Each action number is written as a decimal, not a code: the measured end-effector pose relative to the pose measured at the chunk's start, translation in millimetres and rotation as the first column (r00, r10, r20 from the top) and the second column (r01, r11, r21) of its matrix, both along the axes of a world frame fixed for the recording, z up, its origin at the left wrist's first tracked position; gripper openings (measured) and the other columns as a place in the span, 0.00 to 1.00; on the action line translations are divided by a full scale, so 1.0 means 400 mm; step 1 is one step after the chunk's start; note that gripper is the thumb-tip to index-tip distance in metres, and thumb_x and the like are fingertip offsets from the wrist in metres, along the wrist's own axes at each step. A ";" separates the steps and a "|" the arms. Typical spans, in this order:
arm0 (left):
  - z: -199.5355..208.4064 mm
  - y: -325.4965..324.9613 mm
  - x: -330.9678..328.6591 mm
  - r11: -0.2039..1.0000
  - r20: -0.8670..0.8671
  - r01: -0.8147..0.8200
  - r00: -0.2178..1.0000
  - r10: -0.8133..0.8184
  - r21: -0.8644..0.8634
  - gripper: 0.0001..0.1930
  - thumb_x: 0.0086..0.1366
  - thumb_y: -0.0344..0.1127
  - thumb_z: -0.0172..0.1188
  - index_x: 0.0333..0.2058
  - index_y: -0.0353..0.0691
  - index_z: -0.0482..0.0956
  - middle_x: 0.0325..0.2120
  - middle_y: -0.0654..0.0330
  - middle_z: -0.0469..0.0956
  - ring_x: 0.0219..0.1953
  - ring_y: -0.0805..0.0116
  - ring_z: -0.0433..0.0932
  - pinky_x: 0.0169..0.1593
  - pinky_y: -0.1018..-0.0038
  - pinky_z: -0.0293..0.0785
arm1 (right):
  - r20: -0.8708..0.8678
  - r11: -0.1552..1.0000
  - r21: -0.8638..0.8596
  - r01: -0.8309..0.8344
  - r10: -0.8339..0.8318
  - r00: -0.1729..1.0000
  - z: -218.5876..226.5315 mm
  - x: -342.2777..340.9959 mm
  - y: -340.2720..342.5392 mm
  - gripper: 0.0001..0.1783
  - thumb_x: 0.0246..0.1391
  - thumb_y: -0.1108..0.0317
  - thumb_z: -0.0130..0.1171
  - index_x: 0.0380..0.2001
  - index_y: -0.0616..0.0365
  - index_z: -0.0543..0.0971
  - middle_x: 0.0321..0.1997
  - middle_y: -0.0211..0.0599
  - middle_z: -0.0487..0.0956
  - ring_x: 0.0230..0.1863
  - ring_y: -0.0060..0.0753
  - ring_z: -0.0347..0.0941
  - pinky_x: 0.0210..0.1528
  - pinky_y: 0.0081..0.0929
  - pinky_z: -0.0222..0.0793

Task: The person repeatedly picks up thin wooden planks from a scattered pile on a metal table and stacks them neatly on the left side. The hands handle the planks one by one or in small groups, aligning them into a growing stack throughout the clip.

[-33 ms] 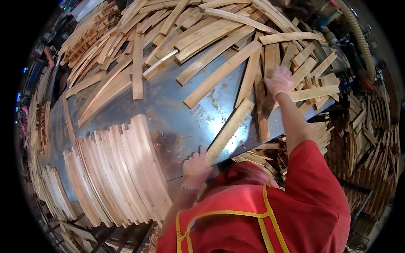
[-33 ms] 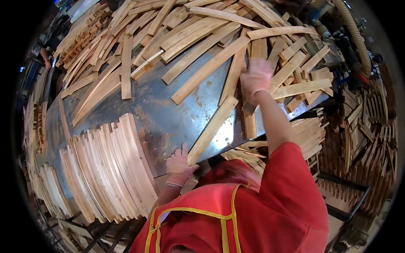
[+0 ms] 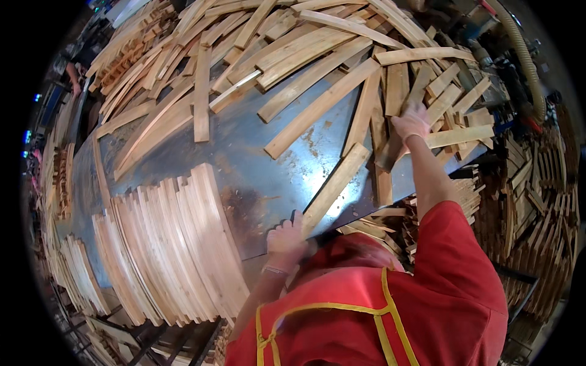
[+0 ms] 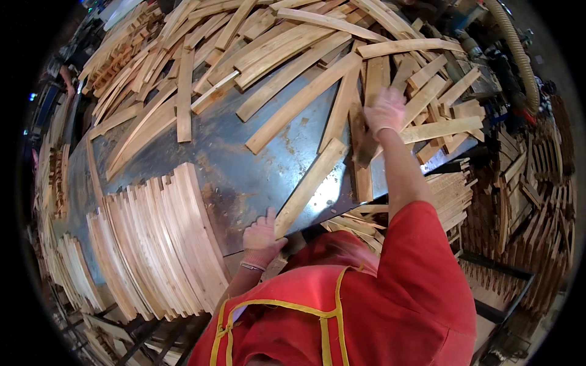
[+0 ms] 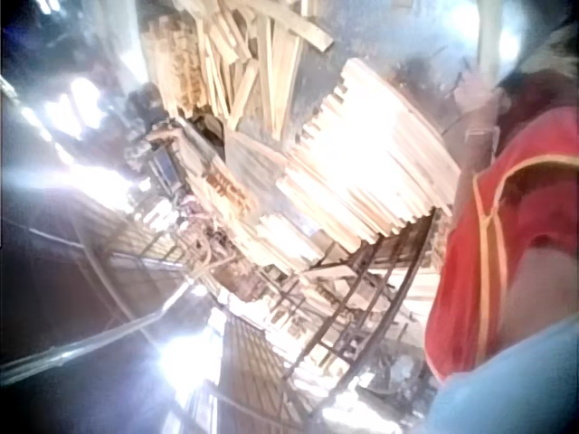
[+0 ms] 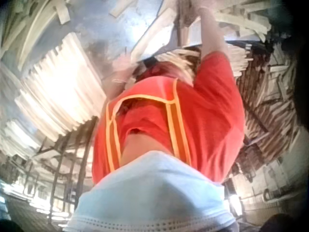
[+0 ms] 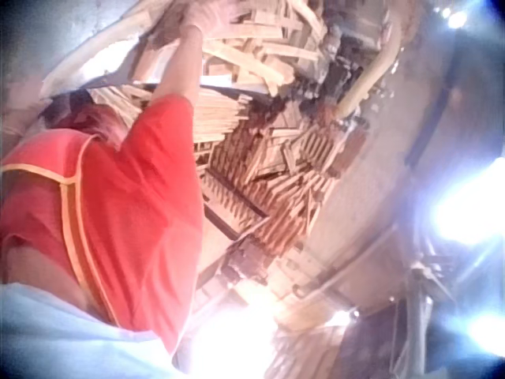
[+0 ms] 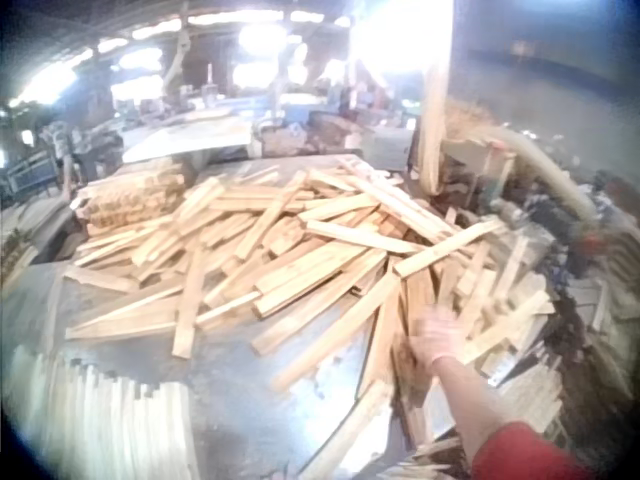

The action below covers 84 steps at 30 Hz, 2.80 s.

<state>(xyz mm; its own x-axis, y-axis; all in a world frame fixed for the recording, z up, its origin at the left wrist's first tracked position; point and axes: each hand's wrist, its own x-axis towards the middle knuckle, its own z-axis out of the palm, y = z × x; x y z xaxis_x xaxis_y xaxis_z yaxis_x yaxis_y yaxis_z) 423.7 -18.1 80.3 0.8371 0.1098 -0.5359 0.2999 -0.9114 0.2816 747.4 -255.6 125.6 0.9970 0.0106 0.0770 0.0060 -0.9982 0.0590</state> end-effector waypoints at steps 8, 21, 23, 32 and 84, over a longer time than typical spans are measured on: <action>-0.084 0.044 -0.241 0.565 0.146 -0.297 0.780 0.609 -0.770 0.35 0.62 0.31 0.64 0.69 0.36 0.73 0.49 0.50 0.83 0.43 0.61 0.84 0.51 0.63 0.80 | -0.100 0.303 0.949 0.090 0.018 0.995 -0.210 -0.099 -0.117 0.49 0.53 0.66 0.66 0.78 0.55 0.62 0.66 0.47 0.74 0.56 0.47 0.77 0.58 0.37 0.75; 0.016 0.195 -0.332 0.807 0.303 -0.581 0.754 0.583 -0.106 0.30 0.67 0.47 0.62 0.62 0.35 0.75 0.56 0.45 0.79 0.59 0.43 0.77 0.62 0.55 0.75 | -0.331 0.453 0.867 -0.207 0.835 0.440 -0.224 -0.822 0.523 0.38 0.53 0.61 0.64 0.67 0.61 0.71 0.52 0.64 0.83 0.53 0.70 0.80 0.56 0.53 0.76; -0.004 0.186 -0.313 0.811 0.440 -0.572 0.764 0.472 0.122 0.36 0.63 0.49 0.67 0.66 0.38 0.71 0.58 0.50 0.77 0.60 0.47 0.77 0.60 0.54 0.76 | -0.453 0.489 0.828 -0.274 0.872 0.187 -0.230 -0.767 0.568 0.33 0.53 0.61 0.64 0.63 0.60 0.74 0.48 0.64 0.84 0.54 0.67 0.80 0.57 0.53 0.75; -0.098 0.175 -0.308 0.829 0.503 -0.524 0.779 0.374 0.195 0.37 0.55 0.40 0.68 0.66 0.42 0.74 0.66 0.52 0.70 0.72 0.48 0.63 0.73 0.46 0.59 | -0.087 0.434 0.081 -0.897 0.900 0.428 -0.205 -0.244 0.610 0.25 0.52 0.62 0.66 0.56 0.47 0.81 0.56 0.36 0.84 0.62 0.45 0.76 0.66 0.46 0.67; -0.050 0.101 -0.305 0.847 0.537 -0.468 0.796 0.280 0.252 0.36 0.61 0.48 0.70 0.65 0.40 0.74 0.62 0.54 0.72 0.62 0.49 0.72 0.65 0.50 0.67 | -0.028 0.185 0.313 -0.932 0.982 0.185 -0.067 -0.339 0.502 0.22 0.50 0.63 0.67 0.51 0.49 0.83 0.50 0.36 0.83 0.58 0.48 0.78 0.64 0.47 0.73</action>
